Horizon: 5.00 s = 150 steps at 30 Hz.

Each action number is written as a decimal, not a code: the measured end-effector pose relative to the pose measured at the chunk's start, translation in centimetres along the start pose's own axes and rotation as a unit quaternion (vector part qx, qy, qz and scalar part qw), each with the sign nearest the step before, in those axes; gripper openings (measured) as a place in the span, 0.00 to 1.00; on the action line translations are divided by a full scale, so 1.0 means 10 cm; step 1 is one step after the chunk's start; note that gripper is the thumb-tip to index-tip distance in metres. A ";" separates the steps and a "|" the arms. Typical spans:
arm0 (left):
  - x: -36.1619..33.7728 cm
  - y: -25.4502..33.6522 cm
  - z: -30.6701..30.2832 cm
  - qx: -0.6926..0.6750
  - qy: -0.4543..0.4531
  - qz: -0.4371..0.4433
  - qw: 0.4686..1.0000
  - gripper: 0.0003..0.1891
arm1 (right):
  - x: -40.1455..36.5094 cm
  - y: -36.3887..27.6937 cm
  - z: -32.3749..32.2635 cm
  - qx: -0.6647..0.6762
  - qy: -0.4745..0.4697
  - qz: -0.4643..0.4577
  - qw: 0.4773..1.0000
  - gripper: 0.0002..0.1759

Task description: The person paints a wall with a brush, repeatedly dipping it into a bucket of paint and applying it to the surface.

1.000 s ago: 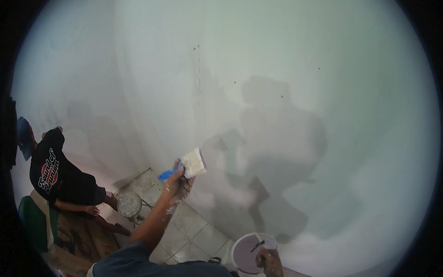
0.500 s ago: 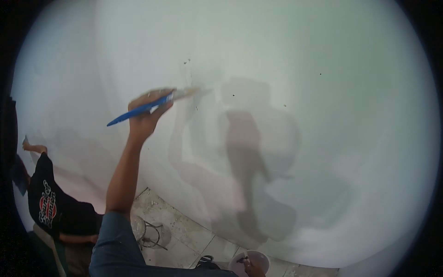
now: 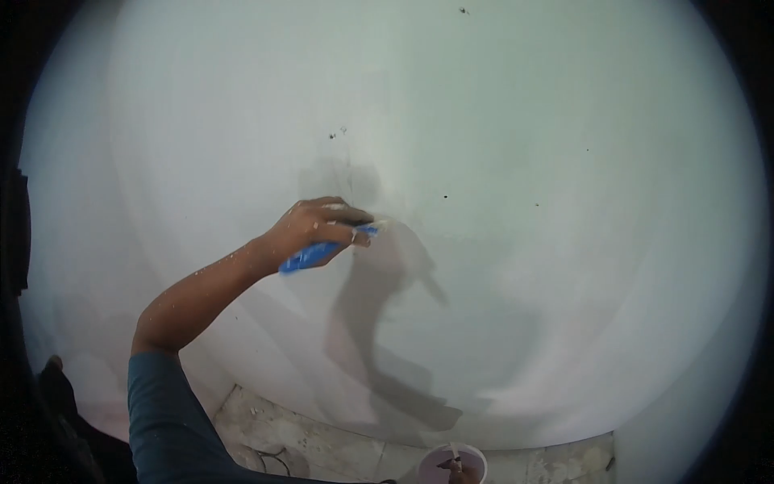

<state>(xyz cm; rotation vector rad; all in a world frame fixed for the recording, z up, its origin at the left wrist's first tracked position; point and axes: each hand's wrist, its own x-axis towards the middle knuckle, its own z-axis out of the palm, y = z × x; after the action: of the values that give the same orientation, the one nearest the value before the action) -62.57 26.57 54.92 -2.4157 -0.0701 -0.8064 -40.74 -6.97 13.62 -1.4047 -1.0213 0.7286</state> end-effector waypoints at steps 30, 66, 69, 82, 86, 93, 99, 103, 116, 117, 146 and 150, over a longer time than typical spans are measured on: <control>-0.52 -0.05 -0.02 -0.054 -0.015 -0.061 0.997 0.12 | -0.28 -0.37 0.08 0.086 0.016 0.017 0.996 0.19; 0.20 0.18 0.18 -0.006 0.024 -0.031 0.999 0.11 | -0.26 0.43 -0.28 0.022 -0.027 0.110 0.993 0.22; 0.27 0.47 0.13 -0.134 -0.113 -0.081 0.981 0.10 | -0.26 0.38 -0.27 0.082 -0.037 0.053 0.995 0.23; 0.69 0.27 0.13 0.156 0.037 -0.033 0.987 0.08 | -0.30 0.35 -0.31 0.064 -0.023 0.119 0.991 0.21; 0.16 0.77 0.41 -0.166 -0.150 -0.106 0.969 0.09 | -0.35 0.16 -0.38 0.101 -0.048 0.089 0.990 0.23; 1.07 -0.03 -0.26 -0.100 0.025 -0.146 0.984 0.09 | -0.41 0.02 -0.48 0.105 -0.007 0.148 0.983 0.22; 1.29 -0.34 -0.55 0.154 0.274 0.001 0.949 0.14 | -0.43 0.09 -0.37 0.120 0.013 0.076 0.990 0.22; 0.42 0.48 0.38 0.112 0.024 -0.020 0.993 0.10 | -0.38 0.00 -0.40 0.103 0.006 0.080 0.992 0.24; 1.71 -0.58 -0.58 -0.158 0.229 -0.039 0.960 0.05 | -0.05 -0.10 -0.31 0.109 -0.009 0.146 0.983 0.22; 1.78 -0.68 -0.75 -0.014 0.307 0.001 0.952 0.08 | -0.06 -0.09 -0.28 0.110 -0.011 0.148 0.983 0.22; 0.26 1.27 0.92 -0.332 0.204 -0.319 0.864 0.08 | 0.01 -0.17 -0.35 0.143 -0.066 0.346 0.925 0.10; 0.79 0.80 0.37 -0.244 0.206 -0.475 0.820 0.04 | -0.03 -0.14 -0.32 0.173 -0.081 0.334 0.923 0.11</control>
<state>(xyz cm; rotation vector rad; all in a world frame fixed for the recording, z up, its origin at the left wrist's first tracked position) -52.34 20.94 52.82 -2.5188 -1.0836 -1.9775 -38.22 -8.71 15.31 -1.3880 -0.4742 1.4711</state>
